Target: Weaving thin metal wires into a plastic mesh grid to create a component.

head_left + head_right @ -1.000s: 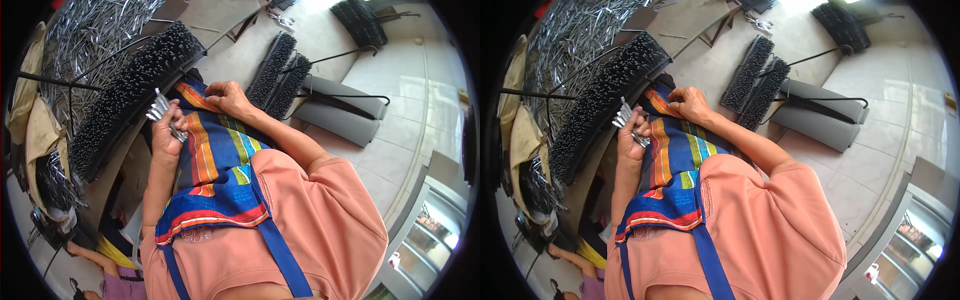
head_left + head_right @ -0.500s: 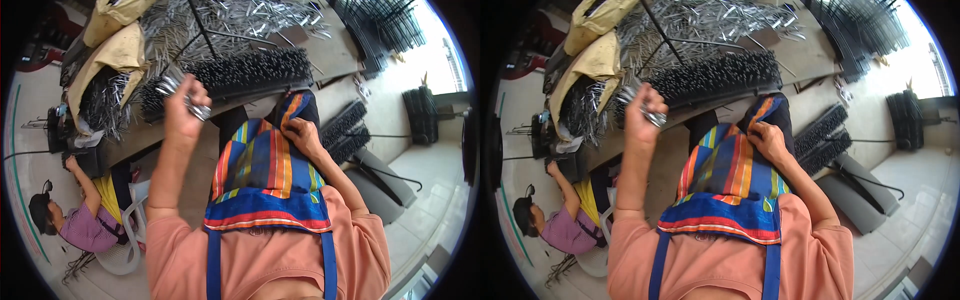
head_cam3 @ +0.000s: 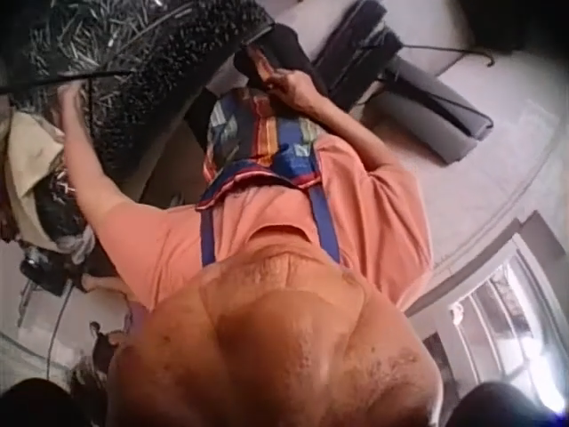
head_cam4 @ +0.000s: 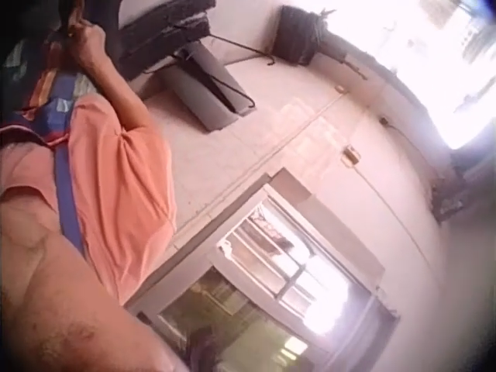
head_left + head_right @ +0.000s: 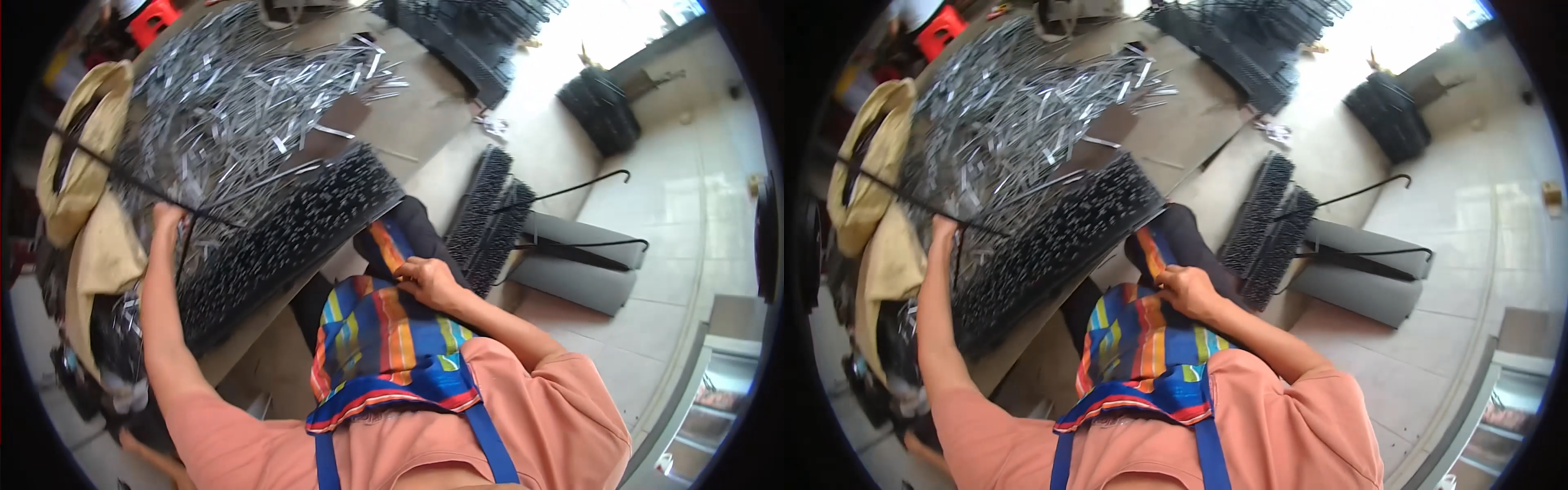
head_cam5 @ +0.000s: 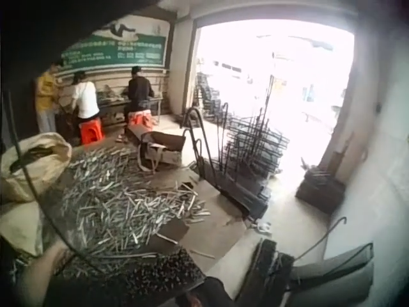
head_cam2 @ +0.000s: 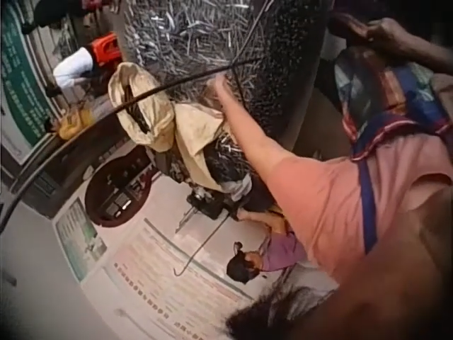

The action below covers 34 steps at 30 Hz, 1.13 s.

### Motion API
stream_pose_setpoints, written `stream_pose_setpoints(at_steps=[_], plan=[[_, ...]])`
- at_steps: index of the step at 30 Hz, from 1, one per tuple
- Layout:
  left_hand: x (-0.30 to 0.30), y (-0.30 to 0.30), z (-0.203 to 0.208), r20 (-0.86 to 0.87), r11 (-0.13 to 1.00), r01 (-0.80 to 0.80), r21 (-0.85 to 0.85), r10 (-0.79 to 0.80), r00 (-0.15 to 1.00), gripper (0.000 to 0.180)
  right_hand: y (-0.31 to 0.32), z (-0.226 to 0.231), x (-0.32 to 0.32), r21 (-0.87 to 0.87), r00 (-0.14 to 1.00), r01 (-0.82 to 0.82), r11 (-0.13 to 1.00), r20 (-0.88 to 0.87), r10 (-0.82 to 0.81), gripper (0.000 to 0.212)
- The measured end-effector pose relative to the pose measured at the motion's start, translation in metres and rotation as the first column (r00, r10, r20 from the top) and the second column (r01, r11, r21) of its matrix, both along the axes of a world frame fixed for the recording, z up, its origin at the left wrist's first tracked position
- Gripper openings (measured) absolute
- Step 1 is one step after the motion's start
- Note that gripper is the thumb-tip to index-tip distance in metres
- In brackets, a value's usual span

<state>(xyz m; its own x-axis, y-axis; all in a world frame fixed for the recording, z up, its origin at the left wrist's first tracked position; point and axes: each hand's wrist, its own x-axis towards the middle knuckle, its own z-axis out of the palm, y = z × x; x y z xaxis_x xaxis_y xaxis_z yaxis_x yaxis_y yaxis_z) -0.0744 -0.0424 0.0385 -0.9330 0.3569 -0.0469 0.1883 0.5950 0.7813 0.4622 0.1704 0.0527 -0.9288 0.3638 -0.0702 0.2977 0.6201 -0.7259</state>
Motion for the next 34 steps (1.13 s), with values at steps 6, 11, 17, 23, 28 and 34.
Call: stream_pose_setpoints(at_steps=[6,11,17,23,28,34], plan=[[-0.034,0.020,-0.037,0.017,0.669,0.098,-0.737,-0.127,0.992,0.044,0.011,0.010,-0.007,0.042,0.994,0.054,0.998,0.089,-0.057,0.019],[-0.023,-0.018,-0.028,-0.124,0.689,0.130,-0.713,-0.307,0.943,0.047,0.006,0.035,-0.049,0.042,0.993,-0.081,0.996,-0.088,0.085,0.019],[0.072,-0.032,0.061,-0.187,0.963,-0.035,0.267,0.088,0.978,0.054,0.005,0.058,-0.096,0.221,0.930,-0.230,0.948,-0.238,0.281,0.018],[0.268,-0.075,0.109,0.079,0.823,-0.244,0.513,0.238,0.968,0.036,-0.021,0.084,-0.131,0.154,0.901,-0.263,0.952,-0.312,0.300,0.015],[0.303,-0.113,0.033,0.472,0.210,-0.451,0.868,-0.632,0.615,0.054,-0.024,0.094,-0.117,0.128,0.831,-0.250,0.960,-0.480,0.281,0.020],[0.334,-0.066,0.049,0.576,0.383,-0.434,0.815,-0.612,0.542,0.089,-0.004,0.147,-0.057,-0.258,0.771,-0.064,0.964,-0.627,-0.116,0.028]])
